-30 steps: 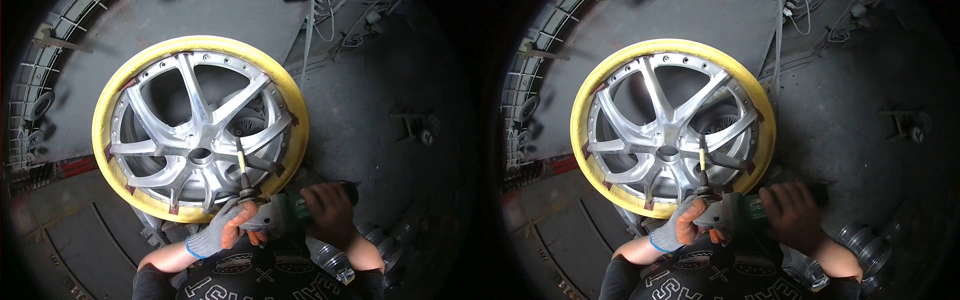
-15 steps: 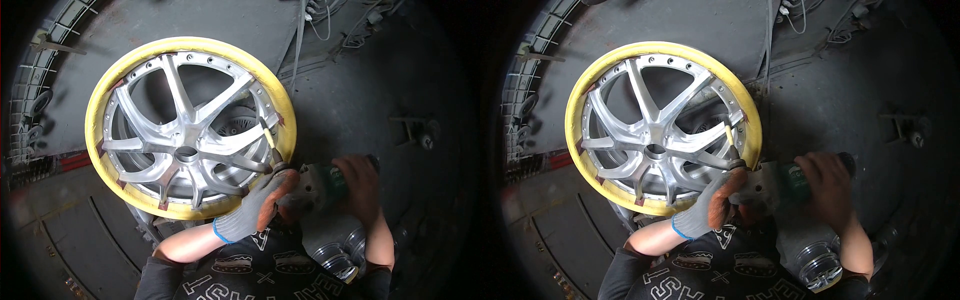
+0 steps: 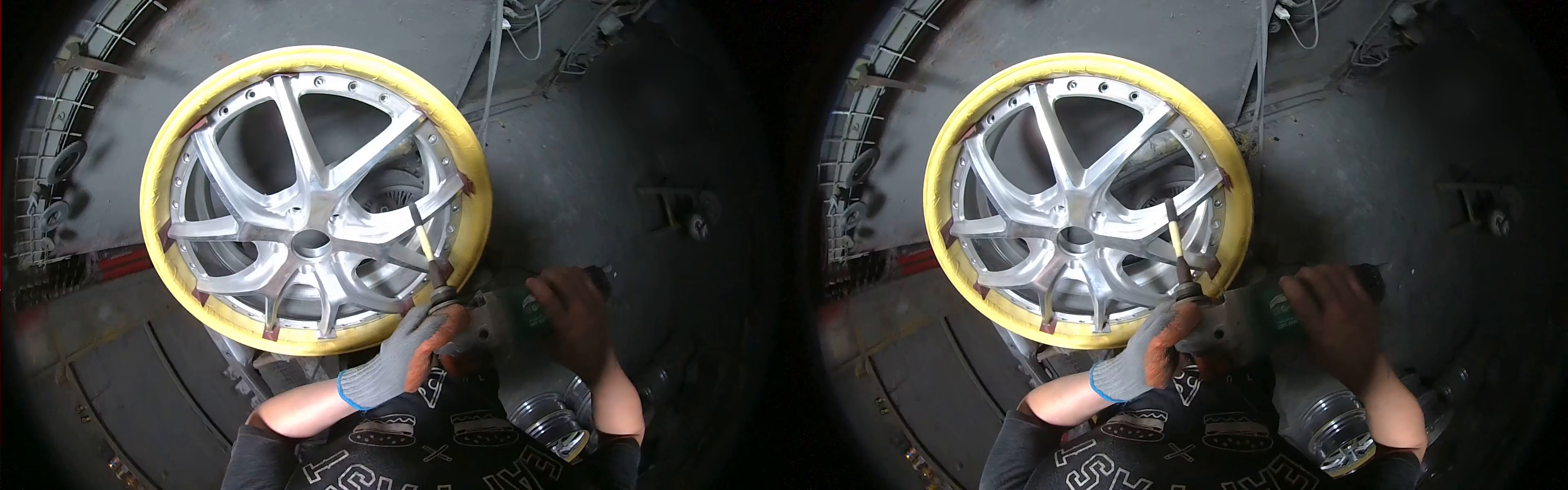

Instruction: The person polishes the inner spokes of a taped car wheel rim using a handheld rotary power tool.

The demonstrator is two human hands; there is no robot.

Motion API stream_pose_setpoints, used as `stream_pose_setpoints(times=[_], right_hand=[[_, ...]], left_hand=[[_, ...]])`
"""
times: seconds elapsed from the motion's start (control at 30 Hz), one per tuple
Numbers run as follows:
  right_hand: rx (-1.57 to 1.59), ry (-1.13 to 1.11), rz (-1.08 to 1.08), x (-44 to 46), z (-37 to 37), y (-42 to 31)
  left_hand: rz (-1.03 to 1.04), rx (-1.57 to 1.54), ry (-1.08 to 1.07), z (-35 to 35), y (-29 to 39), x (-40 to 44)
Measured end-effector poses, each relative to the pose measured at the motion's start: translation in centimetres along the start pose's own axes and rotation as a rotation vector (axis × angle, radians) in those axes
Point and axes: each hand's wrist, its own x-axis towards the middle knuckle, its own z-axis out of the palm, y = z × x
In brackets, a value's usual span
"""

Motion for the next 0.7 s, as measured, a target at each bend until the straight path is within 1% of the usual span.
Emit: stream_pose_setpoints(times=[0.07,0.17,0.2,0.27,0.33,0.37,0.4,0.47,0.6,0.67,0.7], right_hand=[[-0.013,0.012,0.019,-0.2,0.5,-1.7],[-0.008,0.036,0.047,-0.3,1.3,-4.1],[0.012,0.047,0.054,-0.3,1.7,-5.0],[-0.026,0.048,0.072,-0.5,2.7,-6.6],[-0.062,0.048,0.084,-0.4,3.8,-8.1],[-0.054,0.068,0.074,-0.3,4.4,-8.8],[-0.050,0.079,0.073,-0.2,4.8,-9.5],[-0.038,0.130,0.093,0.3,5.6,-11.3],[0.007,0.255,0.171,0.6,5.7,-12.6],[-0.007,0.253,0.176,-0.1,5.0,-11.8],[-0.019,0.251,0.180,-0.4,4.5,-11.3]], left_hand=[[-0.196,-0.328,-0.094,-1.1,-0.8,-1.2],[-0.473,-1.312,-0.418,-3.2,-8.1,-2.8],[-0.568,-1.640,-0.526,-3.8,-9.1,-2.9],[-0.672,-1.966,-0.641,-4.2,-10.3,-4.7],[-0.394,-0.630,-0.148,-4.5,-7.2,-6.0],[-0.396,-0.631,-0.153,-5.6,-6.7,-6.2],[-0.239,-0.330,-0.177,-7.3,-6.3,-6.2],[-0.077,-0.031,-0.206,-9.2,-5.0,-5.5],[-0.518,-0.525,-0.278,-11.0,-0.2,-2.8],[-0.740,-0.773,-0.298,-11.1,0.9,-2.1],[-0.737,-0.773,-0.299,-10.6,0.4,-2.0]])
